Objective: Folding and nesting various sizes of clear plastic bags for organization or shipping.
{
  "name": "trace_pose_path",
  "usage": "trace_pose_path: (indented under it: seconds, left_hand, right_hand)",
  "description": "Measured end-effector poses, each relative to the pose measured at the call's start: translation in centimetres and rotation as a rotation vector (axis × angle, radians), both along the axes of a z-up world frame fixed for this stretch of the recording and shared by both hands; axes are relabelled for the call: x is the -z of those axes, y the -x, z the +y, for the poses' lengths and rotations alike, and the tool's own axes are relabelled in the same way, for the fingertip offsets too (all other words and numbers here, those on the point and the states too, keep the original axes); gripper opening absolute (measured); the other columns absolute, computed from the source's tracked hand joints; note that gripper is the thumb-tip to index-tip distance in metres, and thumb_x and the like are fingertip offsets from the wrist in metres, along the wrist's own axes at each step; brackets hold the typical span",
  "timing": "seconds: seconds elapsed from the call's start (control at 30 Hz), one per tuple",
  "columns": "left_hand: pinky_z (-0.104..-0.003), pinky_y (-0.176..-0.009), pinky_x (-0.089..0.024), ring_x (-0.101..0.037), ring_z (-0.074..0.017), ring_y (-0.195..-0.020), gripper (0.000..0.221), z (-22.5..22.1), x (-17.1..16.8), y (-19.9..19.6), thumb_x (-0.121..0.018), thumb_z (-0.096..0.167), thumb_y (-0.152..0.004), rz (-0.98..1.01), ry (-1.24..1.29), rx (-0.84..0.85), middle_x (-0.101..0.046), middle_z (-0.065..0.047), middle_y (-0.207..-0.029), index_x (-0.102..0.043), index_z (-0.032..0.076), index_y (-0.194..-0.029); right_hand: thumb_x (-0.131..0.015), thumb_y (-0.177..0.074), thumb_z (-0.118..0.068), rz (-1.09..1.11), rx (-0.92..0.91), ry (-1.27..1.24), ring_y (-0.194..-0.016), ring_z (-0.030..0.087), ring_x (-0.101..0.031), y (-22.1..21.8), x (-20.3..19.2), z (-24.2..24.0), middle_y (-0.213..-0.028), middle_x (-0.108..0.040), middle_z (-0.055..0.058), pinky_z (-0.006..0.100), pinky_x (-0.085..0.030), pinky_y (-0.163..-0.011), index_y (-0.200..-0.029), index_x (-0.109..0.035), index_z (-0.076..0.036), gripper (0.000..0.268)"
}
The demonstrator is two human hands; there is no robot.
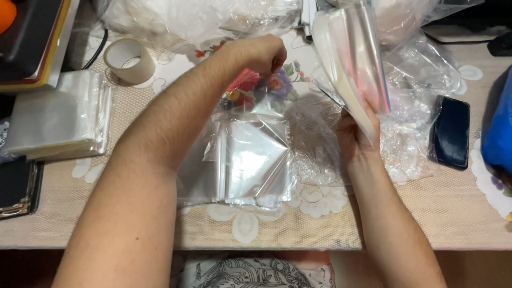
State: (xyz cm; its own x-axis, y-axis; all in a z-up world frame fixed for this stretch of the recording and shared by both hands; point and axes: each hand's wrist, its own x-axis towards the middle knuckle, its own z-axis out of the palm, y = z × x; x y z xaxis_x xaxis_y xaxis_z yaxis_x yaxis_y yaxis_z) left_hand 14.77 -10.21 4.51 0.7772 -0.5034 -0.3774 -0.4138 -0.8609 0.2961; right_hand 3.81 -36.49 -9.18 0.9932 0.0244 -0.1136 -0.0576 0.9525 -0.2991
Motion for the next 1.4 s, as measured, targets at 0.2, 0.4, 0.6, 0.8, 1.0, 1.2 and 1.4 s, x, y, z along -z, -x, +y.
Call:
trace_pose_path:
  seconds: [0.2,0.4,0.6,0.8,1.0,1.2,1.4]
  left_hand:
    - [-0.034,-0.072,-0.050,-0.060,-0.0171,-0.085,0.005,2.9,-1.3,0.0,-0.075,0.013,-0.091,-0.048,-0.028,0.012,-0.067,-0.002,-0.092,-0.071,0.013,-0.088]
    - [-0.032,-0.072,-0.057,-0.070,-0.0158,-0.077,0.006,4.4,-5.5,3.4,-0.060,0.002,-0.099,0.011,0.023,-0.095,-0.072,-0.008,-0.093,-0.065,0.005,-0.098]
    - [-0.035,-0.060,-0.051,-0.069,-0.0192,-0.068,0.021,7.0,-6.8,1.9,-0.074,-0.001,-0.086,-0.112,0.066,-0.056,-0.073,-0.006,-0.085,-0.064,0.006,-0.104]
    - [-0.028,-0.063,-0.051,-0.060,-0.0145,-0.073,0.021,7.9,-7.1,6.4,-0.073,0.001,-0.082,-0.884,0.050,0.075,-0.062,0.000,-0.090,-0.061,0.016,-0.091]
    - [-0.026,-0.059,-0.055,-0.063,-0.0176,-0.063,0.027,6.8,2.6,12.2,-0.072,-0.013,-0.070,-1.323,0.043,0.421,-0.058,-0.002,-0.080,-0.063,0.011,-0.079]
    - [-0.031,-0.057,-0.055,-0.070,-0.0208,-0.072,0.016,6.7,9.2,14.8,-0.074,0.005,-0.074,-0.986,-0.049,0.283,-0.064,-0.001,-0.077,-0.063,0.015,-0.082]
    - [-0.048,-0.072,-0.056,-0.072,-0.0368,-0.084,0.006,6.7,9.1,13.5,-0.072,0.021,-0.082,-0.380,0.143,-0.128,-0.071,-0.007,-0.080,-0.074,0.017,-0.087]
  right_hand:
    - [-0.068,-0.094,0.001,-0.024,-0.025,-0.007,-0.069,0.014,-0.073,0.3,-0.2,0.4,-0.092,-0.075,0.015,0.014,-0.057,-0.046,-0.117,-0.068,0.003,0.023]
    - [-0.069,-0.093,0.001,-0.002,0.003,0.043,-0.068,0.012,-0.072,0.6,-0.8,0.8,-0.094,-0.075,0.015,0.013,-0.056,-0.044,-0.120,-0.066,0.004,0.028]
    - [-0.065,-0.094,0.001,-0.018,-0.022,0.006,-0.072,0.014,-0.074,1.1,-1.5,1.2,-0.102,-0.074,0.018,0.014,-0.058,-0.046,-0.131,-0.060,0.006,0.038]
    - [-0.061,-0.101,-0.008,-0.109,-0.211,0.038,-0.066,0.004,-0.064,1.8,-2.6,1.0,-0.074,-0.066,-0.001,0.003,-0.055,-0.056,-0.093,-0.072,-0.006,0.013]
    - [-0.056,-0.104,-0.008,-0.189,-0.252,-0.060,-0.064,0.004,-0.062,1.6,-1.9,1.1,-0.073,-0.064,-0.001,0.004,-0.056,-0.055,-0.091,-0.070,-0.003,0.020]
    - [-0.058,-0.103,-0.004,-0.040,-0.089,0.081,-0.071,0.015,-0.071,3.0,-3.2,1.7,-0.079,-0.073,0.012,0.016,-0.065,-0.062,-0.094,-0.071,0.002,0.017]
    - [-0.065,-0.098,-0.002,0.010,0.079,0.294,-0.082,0.022,-0.077,3.3,-3.4,2.6,-0.083,-0.075,0.010,0.031,-0.067,-0.081,-0.087,-0.071,-0.005,0.013]
